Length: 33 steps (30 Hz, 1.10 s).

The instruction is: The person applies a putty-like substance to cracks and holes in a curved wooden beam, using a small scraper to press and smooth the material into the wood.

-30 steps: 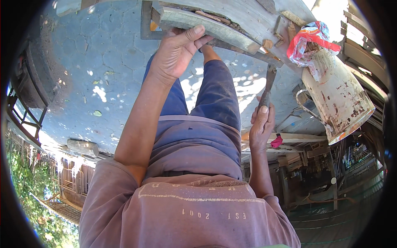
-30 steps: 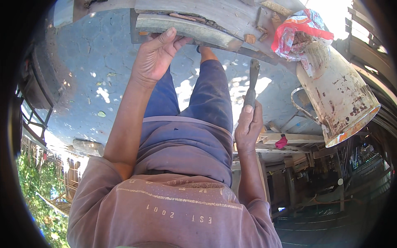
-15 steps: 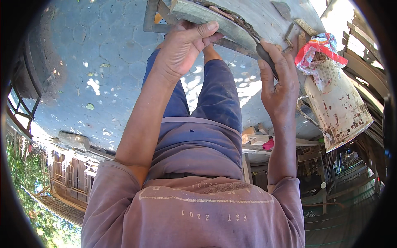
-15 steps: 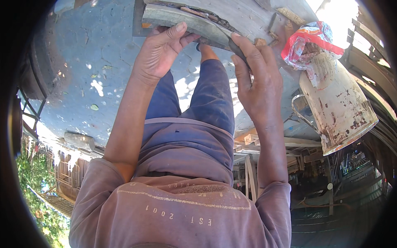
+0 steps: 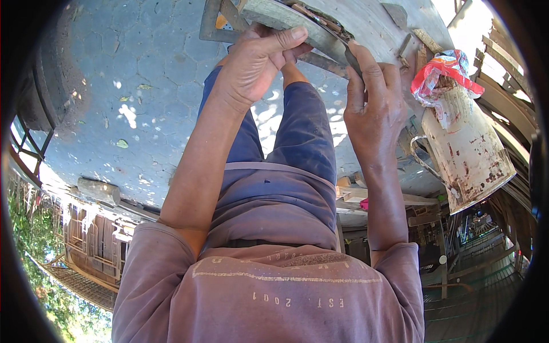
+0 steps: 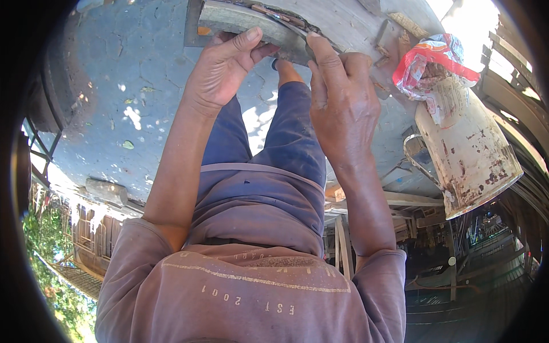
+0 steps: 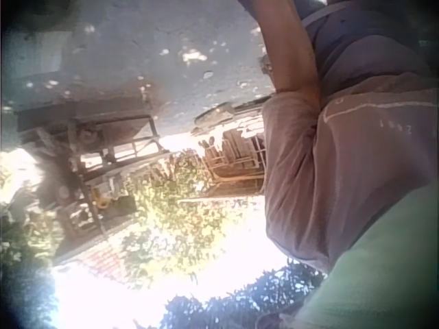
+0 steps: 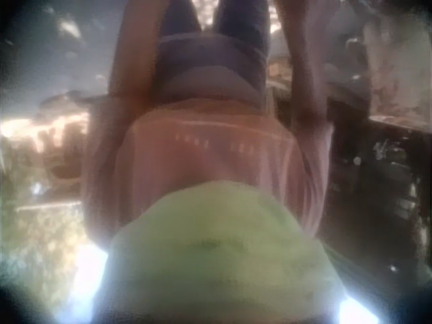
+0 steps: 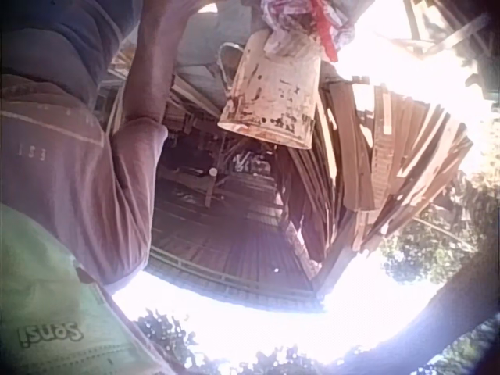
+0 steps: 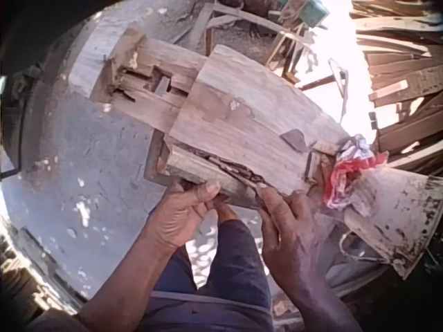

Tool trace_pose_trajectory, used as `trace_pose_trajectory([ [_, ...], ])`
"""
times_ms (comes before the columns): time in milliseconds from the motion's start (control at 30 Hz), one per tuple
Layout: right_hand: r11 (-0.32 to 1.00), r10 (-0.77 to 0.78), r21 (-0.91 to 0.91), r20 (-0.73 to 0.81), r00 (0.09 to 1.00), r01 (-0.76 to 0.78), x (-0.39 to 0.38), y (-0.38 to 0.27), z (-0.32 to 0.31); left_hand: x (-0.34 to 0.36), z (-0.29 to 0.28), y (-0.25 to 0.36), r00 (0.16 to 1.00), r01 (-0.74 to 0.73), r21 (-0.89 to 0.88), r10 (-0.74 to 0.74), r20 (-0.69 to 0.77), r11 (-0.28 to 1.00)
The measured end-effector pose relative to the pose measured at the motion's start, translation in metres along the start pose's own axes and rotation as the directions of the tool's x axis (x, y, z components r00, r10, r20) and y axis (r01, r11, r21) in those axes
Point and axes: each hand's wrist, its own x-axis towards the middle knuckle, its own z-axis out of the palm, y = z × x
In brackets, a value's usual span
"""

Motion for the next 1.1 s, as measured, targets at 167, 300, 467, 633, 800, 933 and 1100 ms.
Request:
trace_pose_trajectory([
  [167,0.992,0.06,0.108,0.049,0.997,-0.065,-0.005,0.003,-0.008,0.002,0.0,-0.003,1.0,-0.005,0.028,0.005,-0.015,1.0],
  [300,0.978,0.103,0.176,0.05,0.993,-0.111,-0.01,0.009,-0.021,0.001,0.001,-0.005,0.999,-0.015,0.04,0.017,-0.045,0.999],
  [467,0.962,0.123,0.234,0.099,0.987,-0.143,-0.009,0.014,-0.031,0.001,-0.004,-0.005,1.0,-0.013,0.047,0.014,-0.016,0.999],
  [633,1.0,0.01,0.017,0.126,0.992,-0.012,0.002,0.015,-0.03,0.002,-0.003,-0.004,1.0,-0.006,0.053,0.007,-0.01,0.999],
  [800,0.988,0.015,-0.155,0.241,0.97,0.023,0.008,0.006,-0.048,0.002,-0.006,-0.003,1.0,0.004,0.075,-0.001,-0.028,0.997],
  [933,0.991,0.015,-0.135,0.206,0.978,0.014,0.006,0.005,-0.052,0.003,-0.007,-0.004,1.0,0.021,0.048,-0.02,-0.02,0.999],
  [1100,0.996,0.017,0.087,0.131,0.991,-0.028,0.001,0.001,-0.046,0.002,-0.006,-0.003,1.0,0.004,0.085,-0.002,-0.027,0.996],
])
